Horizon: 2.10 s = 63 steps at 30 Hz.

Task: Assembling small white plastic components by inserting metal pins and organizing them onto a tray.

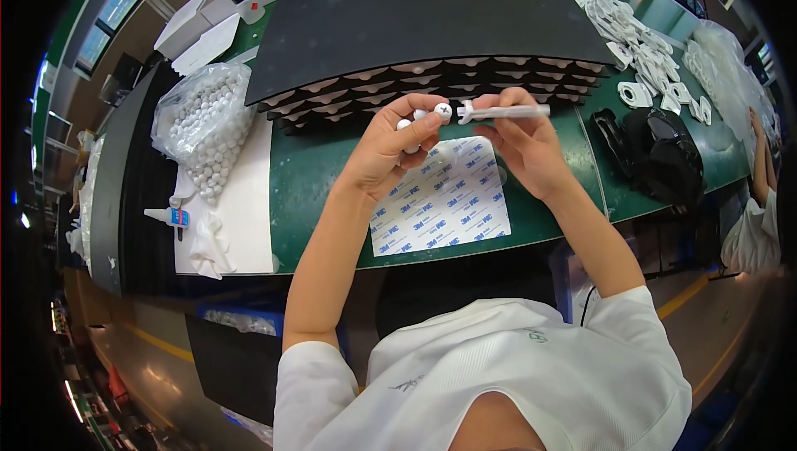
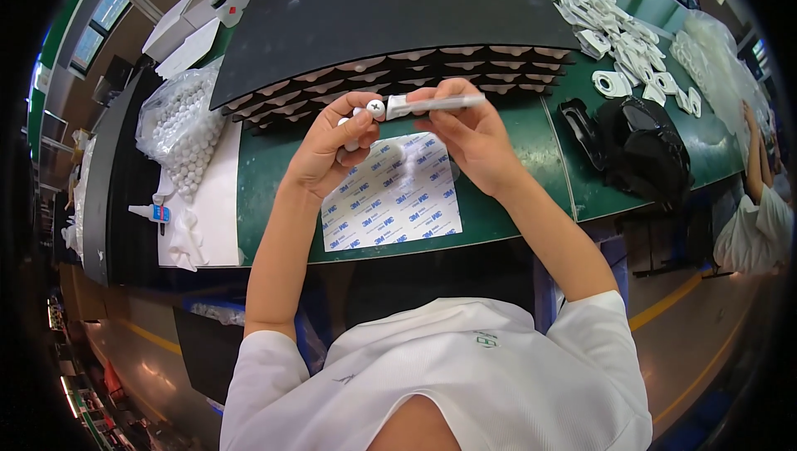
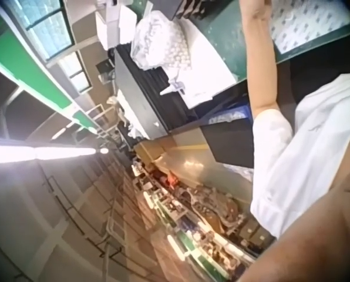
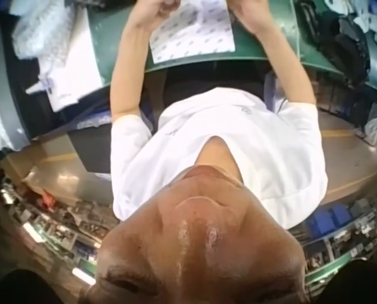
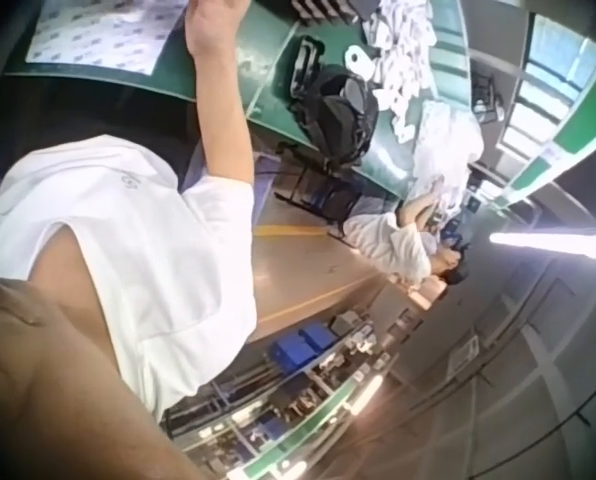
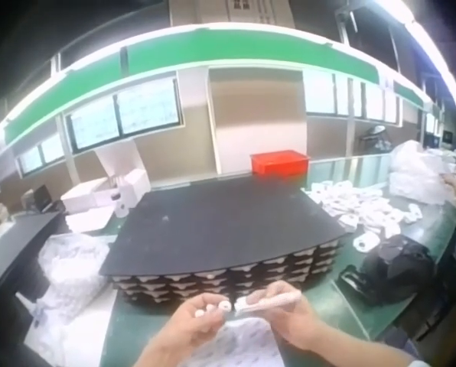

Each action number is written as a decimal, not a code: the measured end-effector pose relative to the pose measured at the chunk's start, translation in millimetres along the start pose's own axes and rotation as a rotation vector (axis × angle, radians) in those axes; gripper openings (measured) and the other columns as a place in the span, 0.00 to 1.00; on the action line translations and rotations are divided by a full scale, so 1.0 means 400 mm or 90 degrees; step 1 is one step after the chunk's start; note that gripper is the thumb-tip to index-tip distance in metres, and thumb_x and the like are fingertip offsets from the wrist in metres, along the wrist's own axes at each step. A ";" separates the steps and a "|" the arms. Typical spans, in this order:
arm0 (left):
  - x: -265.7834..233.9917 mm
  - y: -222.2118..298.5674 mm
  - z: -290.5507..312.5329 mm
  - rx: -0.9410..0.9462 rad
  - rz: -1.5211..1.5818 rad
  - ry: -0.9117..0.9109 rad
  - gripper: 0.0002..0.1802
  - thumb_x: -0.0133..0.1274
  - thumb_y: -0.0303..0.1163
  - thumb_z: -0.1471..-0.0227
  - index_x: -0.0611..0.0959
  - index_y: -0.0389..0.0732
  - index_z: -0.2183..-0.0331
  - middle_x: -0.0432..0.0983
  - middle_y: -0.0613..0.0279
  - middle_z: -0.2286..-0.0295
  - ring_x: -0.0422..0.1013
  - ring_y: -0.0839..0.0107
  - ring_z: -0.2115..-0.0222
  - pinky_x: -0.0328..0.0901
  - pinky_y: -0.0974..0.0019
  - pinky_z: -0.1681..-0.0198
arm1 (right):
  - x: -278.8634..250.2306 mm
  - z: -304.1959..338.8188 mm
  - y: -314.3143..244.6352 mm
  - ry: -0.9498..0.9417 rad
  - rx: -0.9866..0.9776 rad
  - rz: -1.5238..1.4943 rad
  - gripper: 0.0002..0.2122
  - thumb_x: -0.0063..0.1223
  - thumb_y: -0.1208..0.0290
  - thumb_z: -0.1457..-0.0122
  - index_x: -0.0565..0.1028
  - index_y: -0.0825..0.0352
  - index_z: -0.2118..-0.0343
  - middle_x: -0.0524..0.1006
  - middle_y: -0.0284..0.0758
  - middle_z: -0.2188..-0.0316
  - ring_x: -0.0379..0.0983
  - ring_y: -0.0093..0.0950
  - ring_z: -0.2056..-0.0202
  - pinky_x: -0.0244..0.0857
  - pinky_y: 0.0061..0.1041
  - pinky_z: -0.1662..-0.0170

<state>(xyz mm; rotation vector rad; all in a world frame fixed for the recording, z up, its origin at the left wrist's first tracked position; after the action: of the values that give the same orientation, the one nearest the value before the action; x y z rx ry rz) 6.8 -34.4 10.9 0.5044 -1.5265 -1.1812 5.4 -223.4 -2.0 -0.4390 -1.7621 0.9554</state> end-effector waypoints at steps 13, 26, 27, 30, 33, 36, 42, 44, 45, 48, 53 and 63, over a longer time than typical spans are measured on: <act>0.006 0.007 0.001 0.031 -0.001 0.048 0.15 0.58 0.29 0.57 0.77 0.41 0.63 0.69 0.71 0.80 0.62 0.86 0.81 0.49 0.85 0.86 | 0.049 0.035 -0.048 -0.096 -0.584 0.812 0.12 0.54 0.87 0.63 0.69 0.64 0.77 0.75 0.36 0.64 0.68 0.34 0.60 0.64 0.26 0.58; 0.020 -0.006 0.001 -0.038 -0.091 0.061 0.12 0.60 0.35 0.59 0.78 0.43 0.70 0.68 0.73 0.81 0.61 0.86 0.81 0.49 0.82 0.83 | 0.012 0.010 0.006 0.065 -0.021 0.108 0.11 0.43 0.73 0.41 0.64 0.65 0.56 0.71 0.32 0.62 0.68 0.23 0.61 0.62 0.23 0.57; 0.021 -0.007 0.000 -0.040 -0.092 0.061 0.11 0.60 0.35 0.59 0.78 0.43 0.71 0.68 0.73 0.82 0.60 0.86 0.82 0.49 0.82 0.83 | 0.011 0.010 0.005 0.066 -0.021 0.108 0.11 0.43 0.73 0.41 0.64 0.65 0.56 0.71 0.32 0.62 0.68 0.23 0.61 0.62 0.23 0.57; 0.020 -0.009 -0.001 -0.048 -0.090 0.058 0.10 0.60 0.35 0.59 0.78 0.43 0.73 0.67 0.73 0.83 0.59 0.86 0.83 0.49 0.81 0.83 | 0.011 0.009 0.004 0.069 -0.017 0.122 0.11 0.43 0.73 0.41 0.64 0.65 0.56 0.71 0.32 0.62 0.68 0.23 0.61 0.62 0.23 0.56; 0.019 -0.009 -0.001 -0.060 -0.086 0.056 0.08 0.60 0.33 0.59 0.77 0.42 0.76 0.66 0.72 0.84 0.59 0.85 0.83 0.49 0.81 0.83 | 0.016 0.008 0.004 0.071 -0.010 0.130 0.11 0.42 0.73 0.41 0.64 0.65 0.56 0.71 0.32 0.62 0.68 0.23 0.61 0.62 0.23 0.57; 0.017 -0.009 0.000 -0.052 -0.120 0.051 0.08 0.60 0.30 0.62 0.75 0.42 0.79 0.66 0.71 0.85 0.59 0.84 0.84 0.50 0.81 0.82 | 0.026 0.005 0.009 0.061 0.022 0.147 0.11 0.43 0.74 0.42 0.63 0.64 0.56 0.70 0.32 0.62 0.68 0.22 0.61 0.62 0.23 0.57; 0.014 0.002 0.002 0.076 -0.218 0.038 0.10 0.60 0.25 0.69 0.72 0.42 0.84 0.67 0.70 0.84 0.61 0.83 0.83 0.54 0.78 0.81 | 0.039 -0.008 -0.013 -0.019 -0.071 0.309 0.13 0.47 0.74 0.44 0.63 0.67 0.55 0.71 0.33 0.63 0.69 0.21 0.63 0.65 0.20 0.63; 0.008 0.002 -0.002 0.097 -0.110 0.020 0.09 0.58 0.27 0.66 0.72 0.42 0.84 0.66 0.70 0.84 0.59 0.84 0.84 0.52 0.80 0.83 | 0.085 -0.040 -0.049 -0.039 -0.135 0.371 0.14 0.48 0.75 0.45 0.64 0.68 0.55 0.71 0.34 0.64 0.68 0.20 0.65 0.65 0.19 0.65; -0.003 0.005 0.003 0.106 -0.113 0.034 0.09 0.58 0.27 0.66 0.72 0.42 0.84 0.66 0.70 0.84 0.59 0.84 0.84 0.52 0.80 0.83 | 0.110 -0.072 -0.067 -0.079 -0.111 0.416 0.16 0.48 0.76 0.46 0.63 0.69 0.54 0.70 0.33 0.65 0.68 0.19 0.66 0.64 0.18 0.65; -0.045 0.005 0.003 0.196 0.121 -0.005 0.14 0.54 0.40 0.55 0.69 0.44 0.81 0.60 0.71 0.85 0.54 0.83 0.86 0.46 0.82 0.87 | 0.243 -0.180 -0.110 -0.178 -0.076 0.483 0.17 0.49 0.74 0.47 0.64 0.70 0.54 0.71 0.31 0.68 0.66 0.16 0.69 0.61 0.15 0.65; -0.064 0.031 -0.016 0.147 0.302 0.048 0.30 0.42 0.63 0.56 0.67 0.43 0.82 0.55 0.71 0.86 0.52 0.81 0.88 0.45 0.81 0.90 | 0.287 -0.464 -0.051 -0.077 -0.072 0.618 0.19 0.53 0.69 0.49 0.67 0.71 0.56 0.73 0.32 0.73 0.67 0.18 0.73 0.63 0.16 0.68; -0.079 0.012 -0.016 0.064 0.357 0.030 0.27 0.42 0.58 0.50 0.70 0.43 0.82 0.61 0.68 0.85 0.58 0.80 0.88 0.47 0.81 0.91 | 0.328 -0.782 0.116 0.003 0.120 0.866 0.12 0.53 0.66 0.50 0.74 0.73 0.69 0.74 0.36 0.73 0.70 0.21 0.72 0.67 0.23 0.70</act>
<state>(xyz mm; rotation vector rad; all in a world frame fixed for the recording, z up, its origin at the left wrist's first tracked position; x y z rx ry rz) 24.0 -9.3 -0.9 0.1460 -1.5548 -0.6573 230.6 18.4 88.3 -1.5883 -1.1874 1.9816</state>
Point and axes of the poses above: each hand's wrist, its own z-axis away from the middle knuckle, its own x-axis out of the palm, y = z × x, the point moved 2 cm from there along -z, towards the middle knuckle
